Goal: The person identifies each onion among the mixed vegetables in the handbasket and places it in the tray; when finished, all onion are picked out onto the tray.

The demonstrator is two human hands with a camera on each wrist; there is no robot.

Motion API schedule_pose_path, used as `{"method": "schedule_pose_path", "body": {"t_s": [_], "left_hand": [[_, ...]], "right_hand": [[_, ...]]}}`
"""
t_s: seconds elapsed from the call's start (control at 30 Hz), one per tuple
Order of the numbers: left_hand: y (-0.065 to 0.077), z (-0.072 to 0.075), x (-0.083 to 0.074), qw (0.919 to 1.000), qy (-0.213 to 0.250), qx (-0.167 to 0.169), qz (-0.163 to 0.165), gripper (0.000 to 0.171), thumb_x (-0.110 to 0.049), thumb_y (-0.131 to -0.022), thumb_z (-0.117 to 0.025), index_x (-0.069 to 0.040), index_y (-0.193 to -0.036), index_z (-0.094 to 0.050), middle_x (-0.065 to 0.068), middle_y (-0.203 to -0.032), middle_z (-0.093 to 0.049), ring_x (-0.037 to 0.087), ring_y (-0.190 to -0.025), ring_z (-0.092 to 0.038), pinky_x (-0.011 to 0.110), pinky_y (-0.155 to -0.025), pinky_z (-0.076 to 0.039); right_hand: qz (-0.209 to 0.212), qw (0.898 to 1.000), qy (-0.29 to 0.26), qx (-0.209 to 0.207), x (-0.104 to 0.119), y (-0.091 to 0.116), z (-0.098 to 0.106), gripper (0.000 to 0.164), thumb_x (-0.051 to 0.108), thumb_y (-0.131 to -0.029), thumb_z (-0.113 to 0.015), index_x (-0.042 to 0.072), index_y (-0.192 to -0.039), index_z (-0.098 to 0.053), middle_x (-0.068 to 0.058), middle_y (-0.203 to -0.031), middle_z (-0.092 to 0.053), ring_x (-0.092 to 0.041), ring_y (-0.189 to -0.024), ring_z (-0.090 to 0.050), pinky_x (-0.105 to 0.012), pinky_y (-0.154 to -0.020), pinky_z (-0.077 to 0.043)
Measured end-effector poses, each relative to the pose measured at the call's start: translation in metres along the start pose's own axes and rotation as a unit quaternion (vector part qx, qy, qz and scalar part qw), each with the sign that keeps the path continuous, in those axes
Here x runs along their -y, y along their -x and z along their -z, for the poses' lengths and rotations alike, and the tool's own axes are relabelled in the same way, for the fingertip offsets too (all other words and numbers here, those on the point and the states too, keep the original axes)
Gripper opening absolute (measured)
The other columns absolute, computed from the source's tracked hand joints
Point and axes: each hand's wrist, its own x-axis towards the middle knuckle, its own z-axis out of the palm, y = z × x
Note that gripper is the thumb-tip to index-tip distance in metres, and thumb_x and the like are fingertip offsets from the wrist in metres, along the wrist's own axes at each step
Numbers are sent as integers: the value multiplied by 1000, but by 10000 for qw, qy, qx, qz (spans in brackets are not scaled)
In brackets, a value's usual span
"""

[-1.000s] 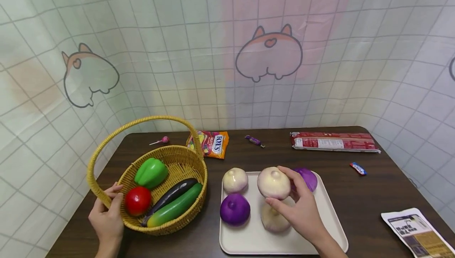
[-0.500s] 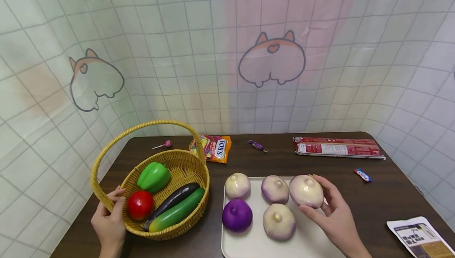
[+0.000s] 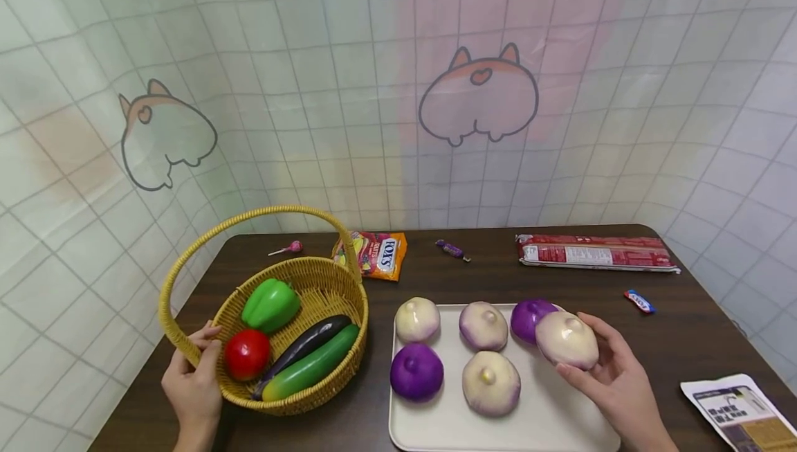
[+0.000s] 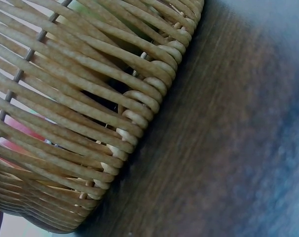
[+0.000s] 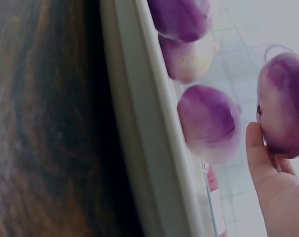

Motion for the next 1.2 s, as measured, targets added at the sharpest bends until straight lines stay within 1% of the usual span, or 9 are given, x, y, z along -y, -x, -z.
{"method": "schedule_pose_path", "body": {"t_s": [0.27,0.43,0.5,0.6,0.7,0.83,0.97,1.1,1.2], "left_hand": [[-1,-1,-4,10000,-17,-19,-12,7,14,-84,-62,12,-78,-59,25,-98,-69,23,-110,-66,21,-94,-51],[-1,-1,-4,10000,53,-23,49,7,14,-85,-61,12,-78,-58,25,-99,-69,26,-112,-65,23,-96,-51],[-1,-1,-4,10000,60,-28,63,8,14,-85,-61,12,-78,-57,25,-99,-69,27,-112,-65,24,-96,-51],[0,-1,-4,10000,65,-15,32,10,14,-85,-62,12,-77,-57,25,-99,-69,26,-112,-65,24,-96,-51],[0,-1,-5,10000,51,-1,-2,9,13,-85,-62,13,-77,-57,25,-99,-69,24,-111,-65,23,-96,-51],[-1,-2,-5,10000,74,-11,3,8,13,-85,-62,13,-78,-58,25,-99,-69,22,-111,-65,23,-96,-51],[-1,-1,-3,9999,102,-1,-4,9,14,-84,-61,13,-77,-57,26,-99,-69,25,-111,-65,24,-96,-51],[-1,-1,-1,10000,86,-12,-18,8,14,-85,-61,13,-77,-57,25,-98,-69,26,-111,-65,24,-97,-51],[0,-1,0,10000,69,-27,17,8,13,-85,-61,13,-78,-58,25,-99,-69,26,-111,-65,24,-96,-51]], "right_hand": [[68,9999,-71,128,-6,2,14,75,-29,-78,-58,-5,-144,-33,-1,-134,-49,-4,-115,-53,-14,-88,-51],[78,9987,-36,502,-5,3,23,75,-30,-78,-57,-7,-144,-31,-3,-136,-48,-4,-117,-53,-15,-87,-52],[-6,9971,171,743,-3,4,26,74,-28,-79,-58,-7,-144,-31,-3,-137,-47,-3,-118,-53,-15,-87,-52],[-201,9915,742,1045,-1,6,31,73,-23,-79,-62,-5,-143,-32,-3,-135,-47,-1,-116,-53,-16,-85,-53],[-418,9811,1424,1242,0,9,33,72,-16,-81,-67,-2,-142,-33,0,-133,-47,2,-114,-52,-17,-83,-55],[-704,9670,2009,1402,-1,11,35,69,-5,-83,-71,2,-141,-35,9,-131,-46,9,-114,-47,-17,-79,-54],[-738,9597,2270,1483,-6,11,33,68,0,-82,-75,4,-139,-37,13,-130,-46,15,-117,-41,-9,-83,-46],[-748,9568,2349,1543,-7,11,30,70,4,-81,-76,7,-139,-38,12,-132,-44,19,-120,-35,-1,-89,-36],[-742,9537,2454,1575,-7,11,30,71,6,-82,-77,8,-140,-38,13,-133,-44,22,-121,-32,0,-90,-34]]}}
